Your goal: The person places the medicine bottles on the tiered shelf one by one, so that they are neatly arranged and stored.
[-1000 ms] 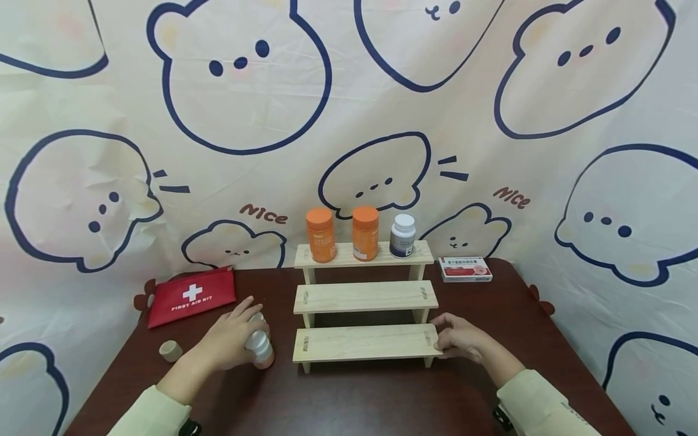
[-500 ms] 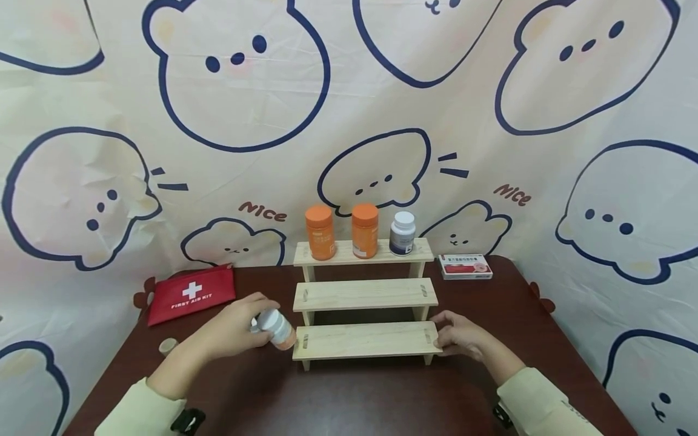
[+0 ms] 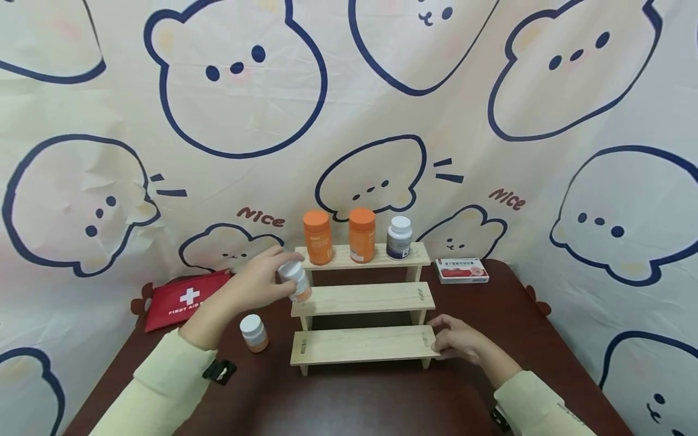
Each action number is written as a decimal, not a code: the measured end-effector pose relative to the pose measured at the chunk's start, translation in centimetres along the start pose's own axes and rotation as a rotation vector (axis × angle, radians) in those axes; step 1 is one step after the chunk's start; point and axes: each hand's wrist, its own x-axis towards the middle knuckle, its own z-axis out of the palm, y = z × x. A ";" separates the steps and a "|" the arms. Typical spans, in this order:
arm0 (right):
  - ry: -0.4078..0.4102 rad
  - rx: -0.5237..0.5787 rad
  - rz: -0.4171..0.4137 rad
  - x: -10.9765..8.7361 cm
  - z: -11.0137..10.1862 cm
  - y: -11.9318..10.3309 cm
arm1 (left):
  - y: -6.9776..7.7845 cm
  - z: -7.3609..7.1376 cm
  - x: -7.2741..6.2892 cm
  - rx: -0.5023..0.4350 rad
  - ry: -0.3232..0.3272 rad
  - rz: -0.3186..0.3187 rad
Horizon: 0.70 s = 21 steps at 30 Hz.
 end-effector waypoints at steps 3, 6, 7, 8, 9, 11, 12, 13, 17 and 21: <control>-0.005 0.002 -0.003 0.0 0.1 0.0 | 0.7 0.4 1.5 0.060 -0.037 0.012; -0.010 0.007 -0.010 -0.1 0.0 0.0 | 1.1 0.8 2.7 0.077 -0.080 0.011; -0.011 0.011 -0.010 -0.1 0.0 0.1 | 1.2 1.1 3.0 0.073 -0.092 0.009; -0.012 0.013 -0.009 -0.1 0.1 0.1 | 1.3 1.4 3.2 0.068 -0.104 0.008; -0.013 0.015 -0.008 -0.1 0.1 0.2 | 1.3 1.6 3.4 0.063 -0.114 0.009; -0.011 0.018 -0.005 0.0 0.1 0.2 | 1.3 2.1 3.7 0.065 -0.130 0.009; -0.009 0.019 -0.004 0.0 0.1 0.3 | 1.3 2.3 3.8 0.060 -0.137 0.004; -0.010 0.020 -0.004 0.1 0.0 0.3 | 1.2 2.5 3.9 0.060 -0.144 0.001; -0.013 0.022 -0.006 0.3 -0.1 0.2 | 1.0 3.2 4.1 0.059 -0.155 0.009; -0.019 0.021 -0.003 0.3 -0.3 0.2 | 0.8 3.8 4.1 0.064 -0.163 0.026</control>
